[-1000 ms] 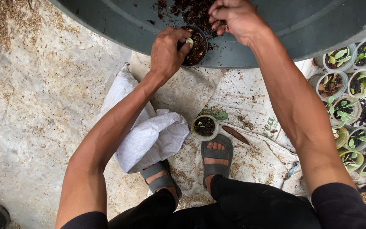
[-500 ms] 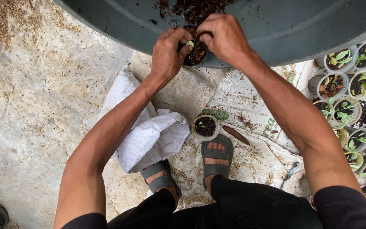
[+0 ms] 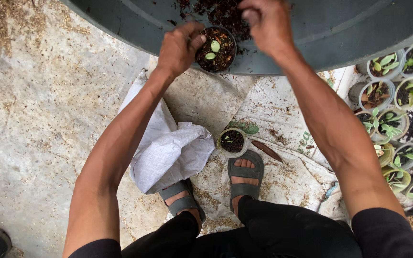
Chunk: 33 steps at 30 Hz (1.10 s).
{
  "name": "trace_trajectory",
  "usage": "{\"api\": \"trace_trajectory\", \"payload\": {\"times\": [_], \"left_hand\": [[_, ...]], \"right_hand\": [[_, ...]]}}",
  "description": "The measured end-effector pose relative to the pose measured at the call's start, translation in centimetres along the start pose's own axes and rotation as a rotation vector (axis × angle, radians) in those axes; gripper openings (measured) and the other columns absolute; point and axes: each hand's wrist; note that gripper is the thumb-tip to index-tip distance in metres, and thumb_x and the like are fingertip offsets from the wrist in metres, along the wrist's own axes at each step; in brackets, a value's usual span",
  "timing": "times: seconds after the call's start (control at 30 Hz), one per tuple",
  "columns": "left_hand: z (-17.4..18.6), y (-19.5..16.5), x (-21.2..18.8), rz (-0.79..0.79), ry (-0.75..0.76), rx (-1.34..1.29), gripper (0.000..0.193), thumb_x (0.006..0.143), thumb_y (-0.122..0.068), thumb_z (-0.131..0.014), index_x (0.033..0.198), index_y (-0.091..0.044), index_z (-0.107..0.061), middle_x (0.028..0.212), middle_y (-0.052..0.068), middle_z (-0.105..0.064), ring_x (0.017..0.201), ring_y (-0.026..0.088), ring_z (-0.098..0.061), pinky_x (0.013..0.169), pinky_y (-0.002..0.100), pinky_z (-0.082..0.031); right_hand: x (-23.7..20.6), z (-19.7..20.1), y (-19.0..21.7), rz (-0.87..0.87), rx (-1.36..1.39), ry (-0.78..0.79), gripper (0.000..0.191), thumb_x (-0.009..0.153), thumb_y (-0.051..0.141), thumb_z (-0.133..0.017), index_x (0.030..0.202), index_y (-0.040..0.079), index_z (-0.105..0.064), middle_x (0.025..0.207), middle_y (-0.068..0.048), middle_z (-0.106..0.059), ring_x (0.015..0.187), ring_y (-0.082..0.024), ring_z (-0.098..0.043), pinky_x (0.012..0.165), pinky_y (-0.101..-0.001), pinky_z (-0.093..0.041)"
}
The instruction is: The person sits at a large tub of potting soil and fills small plastic pots with soil by hand. They place seedlings into the soil, press soil around each seedling, and set the finished pots aside with the other potted plants.
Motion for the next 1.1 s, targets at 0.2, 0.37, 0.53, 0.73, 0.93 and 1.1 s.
{"api": "trace_trajectory", "payload": {"times": [0.2,0.37,0.53,0.73,0.93,1.1], "left_hand": [[-1.2,-0.6,-2.8,0.210,-0.114,-0.268,0.021,0.100,-0.006,-0.059,0.118,0.005,-0.064,0.098,0.015,-0.071,0.078,0.022,-0.078,0.062,0.034,-0.065],[-2.2,-1.8,-4.9,0.384,-0.108,-0.510,0.040,0.100,-0.011,-0.062,0.136,0.001,-0.049,0.112,0.016,-0.063,0.085,0.020,-0.076,0.069,0.032,-0.066],[-1.4,-2.5,-6.1,0.118,-0.117,-0.174,0.061,0.093,-0.009,-0.074,0.144,-0.001,-0.042,0.130,0.019,-0.051,0.093,0.023,-0.075,0.074,0.032,-0.067],[-0.4,-3.3,-6.4,-0.286,-0.260,0.244,0.049,0.086,-0.009,-0.084,0.128,-0.004,-0.058,0.124,0.015,-0.054,0.110,0.030,-0.060,0.091,0.042,-0.056],[-0.4,-3.6,-5.3,-0.423,-0.207,0.351,0.034,0.086,-0.012,-0.085,0.114,-0.005,-0.067,0.118,0.009,-0.056,0.102,0.026,-0.055,0.086,0.042,-0.048],[-0.8,-3.3,-5.5,-0.486,-0.228,0.416,0.026,0.090,-0.013,-0.083,0.111,-0.006,-0.069,0.119,0.007,-0.057,0.100,0.024,-0.054,0.083,0.041,-0.045]], "right_hand": [[1.9,-0.7,-0.8,-0.139,-0.800,0.400,0.049,0.087,0.009,-0.066,0.135,0.000,-0.062,0.143,-0.029,-0.052,0.136,-0.042,-0.046,0.119,-0.0479,-0.036],[2.6,-3.7,-0.8,-0.033,-0.462,0.198,0.090,0.064,-0.030,-0.049,0.147,0.007,-0.054,0.156,-0.028,-0.037,0.141,-0.044,-0.033,0.115,-0.0477,-0.032],[2.8,-4.2,-1.6,0.203,-0.677,0.218,0.053,0.082,-0.023,-0.052,0.122,0.005,-0.072,0.149,-0.025,-0.054,0.132,-0.043,-0.055,0.108,-0.0444,-0.048],[2.9,-1.4,-4.0,-0.251,0.298,-0.033,0.022,0.095,0.001,-0.067,0.115,0.008,-0.070,0.111,-0.011,-0.071,0.101,-0.025,-0.071,0.082,-0.0389,-0.062],[0.9,2.0,-4.0,-0.651,1.296,-0.060,0.025,0.096,0.027,-0.046,0.084,0.008,-0.056,0.074,-0.008,-0.060,0.065,-0.017,-0.057,0.050,-0.0314,-0.054],[-2.0,2.5,-0.7,-0.638,1.031,0.027,0.015,0.102,0.017,-0.061,0.097,0.003,-0.063,0.086,-0.009,-0.065,0.074,-0.015,-0.059,0.060,-0.0267,-0.055]]}}
Point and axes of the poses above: each hand's wrist, its own x-axis towards the middle knuckle, its own z-axis out of the back of the hand, y = z × x
